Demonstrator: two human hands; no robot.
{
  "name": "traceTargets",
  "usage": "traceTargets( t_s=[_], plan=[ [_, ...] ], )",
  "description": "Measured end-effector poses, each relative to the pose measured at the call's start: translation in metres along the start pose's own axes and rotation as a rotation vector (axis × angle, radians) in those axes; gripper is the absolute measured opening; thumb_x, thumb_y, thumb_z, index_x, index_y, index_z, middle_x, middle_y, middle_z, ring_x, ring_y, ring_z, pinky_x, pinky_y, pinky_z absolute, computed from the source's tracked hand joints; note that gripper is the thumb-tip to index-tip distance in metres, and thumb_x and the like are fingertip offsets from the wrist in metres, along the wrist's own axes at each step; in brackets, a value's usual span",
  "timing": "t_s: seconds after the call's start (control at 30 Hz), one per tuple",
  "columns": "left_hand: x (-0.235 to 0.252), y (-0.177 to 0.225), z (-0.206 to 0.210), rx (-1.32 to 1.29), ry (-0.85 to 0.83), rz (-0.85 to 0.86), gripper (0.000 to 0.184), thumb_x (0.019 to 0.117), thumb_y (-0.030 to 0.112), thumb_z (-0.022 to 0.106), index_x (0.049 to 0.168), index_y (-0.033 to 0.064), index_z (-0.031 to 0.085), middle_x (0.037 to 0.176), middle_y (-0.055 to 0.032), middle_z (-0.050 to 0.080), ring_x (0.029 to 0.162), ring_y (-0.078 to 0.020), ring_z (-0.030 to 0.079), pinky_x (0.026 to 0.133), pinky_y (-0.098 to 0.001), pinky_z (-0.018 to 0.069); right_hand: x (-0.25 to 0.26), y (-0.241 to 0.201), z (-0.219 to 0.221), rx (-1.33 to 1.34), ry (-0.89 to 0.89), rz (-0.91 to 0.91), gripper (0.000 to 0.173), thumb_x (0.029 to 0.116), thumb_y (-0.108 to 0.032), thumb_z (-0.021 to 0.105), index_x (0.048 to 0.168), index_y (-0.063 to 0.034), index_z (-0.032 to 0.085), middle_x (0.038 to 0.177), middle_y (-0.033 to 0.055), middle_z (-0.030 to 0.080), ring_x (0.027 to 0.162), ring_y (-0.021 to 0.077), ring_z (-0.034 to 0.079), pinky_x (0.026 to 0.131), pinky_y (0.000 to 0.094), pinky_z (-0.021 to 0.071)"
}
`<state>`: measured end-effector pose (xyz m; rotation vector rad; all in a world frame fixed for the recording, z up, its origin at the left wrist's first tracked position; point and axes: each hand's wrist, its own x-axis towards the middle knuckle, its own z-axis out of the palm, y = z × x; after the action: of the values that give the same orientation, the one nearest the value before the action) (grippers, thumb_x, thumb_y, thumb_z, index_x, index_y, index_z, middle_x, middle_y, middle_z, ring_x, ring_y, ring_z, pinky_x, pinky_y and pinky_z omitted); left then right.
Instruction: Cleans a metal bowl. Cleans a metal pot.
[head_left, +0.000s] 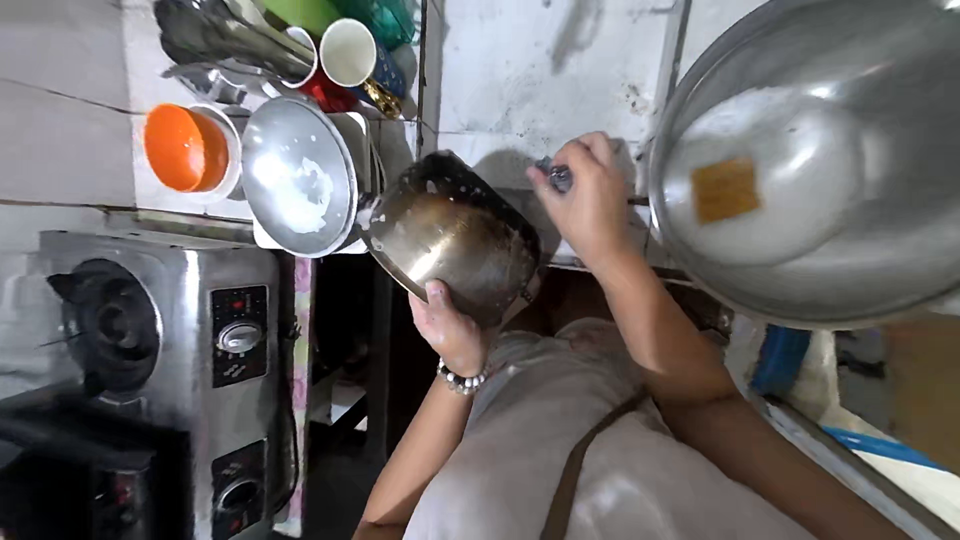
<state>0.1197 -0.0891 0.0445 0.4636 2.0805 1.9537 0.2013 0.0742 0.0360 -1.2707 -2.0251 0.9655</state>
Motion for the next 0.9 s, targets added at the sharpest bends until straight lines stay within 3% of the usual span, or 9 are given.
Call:
traceTargets(
  t_s=[0.1,0.17,0.23,0.33,0.47,0.53,0.6,0.7,0.9],
  plan=[
    [-0.004,-0.006,-0.011,-0.006,-0.153,0.103,0.027,0.105,0.009,0.035,0.126,-0.0041,0.046,0.107,0.0053,0.064,0.098,0.0023,0.065,0.091,-0.0217,0.056,0.015,0.006,-0.054,-0.08,0.253,-0.052,0.036,0.0899,-0.028,0.076,0.1,0.0064,0.07,0.111,0.0262,0.066,0.098,0.0325,0.067,0.084,0.0409,0.0562],
    [-0.006,-0.007,-0.013,-0.018,-0.216,0.132,0.025,0.1047,0.009,0.038,0.125,-0.0031,0.046,0.107,0.0067,0.062,0.098,0.005,0.063,0.09,-0.0195,0.0549,0.02,0.023,-0.098,-0.154,0.313,0.056,0.051,0.0862,-0.034,0.079,0.112,0.0082,0.066,0.121,0.0303,0.059,0.109,0.0364,0.062,0.093,0.0438,0.053],
    [-0.009,-0.006,-0.011,-0.018,-0.244,0.111,0.022,0.1034,0.009,0.04,0.12,-0.0021,0.049,0.1,0.0076,0.062,0.09,0.0073,0.063,0.083,-0.017,0.0555,0.03,0.056,-0.133,-0.251,0.246,0.265,0.063,0.0834,-0.031,0.082,0.124,0.0114,0.059,0.133,0.0383,0.051,0.123,0.0493,0.054,0.103,0.0577,0.0463],
    [-0.01,-0.007,-0.008,0.002,-0.282,0.103,0.024,0.1021,0.008,0.039,0.117,-0.006,0.052,0.093,0.0042,0.062,0.083,0.0082,0.061,0.078,-0.0148,0.0541,0.043,0.138,-0.148,-0.331,0.136,0.441,0.063,0.0872,-0.023,0.08,0.132,0.0127,0.055,0.137,0.0425,0.048,0.127,0.0578,0.05,0.104,0.0687,0.043],
    [-0.003,-0.003,-0.014,0.074,-0.297,0.067,0.031,0.104,0.01,0.037,0.118,-0.0082,0.057,0.089,-0.0011,0.063,0.076,0.0058,0.059,0.071,-0.0156,0.0518,0.042,0.176,-0.132,-0.437,-0.077,0.509,0.057,0.0989,-0.021,0.067,0.142,0.0104,0.047,0.142,0.0379,0.049,0.131,0.0501,0.051,0.109,0.059,0.0436],
    [0.004,-0.005,-0.018,0.094,-0.29,0.083,0.031,0.1067,0.015,0.038,0.113,-0.0064,0.06,0.082,0.0,0.062,0.071,0.0053,0.059,0.068,-0.0156,0.0515,0.043,0.17,-0.127,-0.351,-0.114,0.473,0.05,0.0997,-0.014,0.063,0.14,0.0117,0.049,0.133,0.0342,0.057,0.126,0.043,0.058,0.107,0.0524,0.046],
    [0.009,-0.008,-0.019,0.103,-0.293,0.11,0.031,0.1087,0.018,0.038,0.107,-0.0028,0.061,0.075,0.0026,0.059,0.065,0.0059,0.056,0.063,-0.0145,0.0495,0.042,0.147,-0.124,-0.185,0.001,0.345,0.045,0.0979,-0.01,0.063,0.135,0.012,0.052,0.125,0.0311,0.061,0.113,0.0354,0.063,0.099,0.0466,0.0516],
    [0.014,-0.005,-0.018,0.136,-0.311,0.128,0.032,0.1088,0.018,0.039,0.104,-0.0036,0.061,0.074,-0.0016,0.058,0.063,0.001,0.055,0.063,-0.0184,0.0488,0.039,0.069,-0.115,0.017,0.088,0.129,0.042,0.0982,-0.008,0.06,0.135,0.011,0.055,0.128,0.0276,0.062,0.114,0.0262,0.063,0.099,0.0387,0.0508],
    [0.025,0.001,-0.017,0.214,-0.337,0.217,0.034,0.1092,0.019,0.04,0.088,-0.0003,0.059,0.065,-0.0017,0.049,0.056,-0.0022,0.047,0.055,-0.0191,0.0417,0.038,-0.02,-0.041,0.126,-0.283,-0.464,0.031,0.0957,-0.009,0.065,0.123,0.0043,0.067,0.123,0.02,0.064,0.11,0.023,0.065,0.092,0.0368,0.056]
  ],
)
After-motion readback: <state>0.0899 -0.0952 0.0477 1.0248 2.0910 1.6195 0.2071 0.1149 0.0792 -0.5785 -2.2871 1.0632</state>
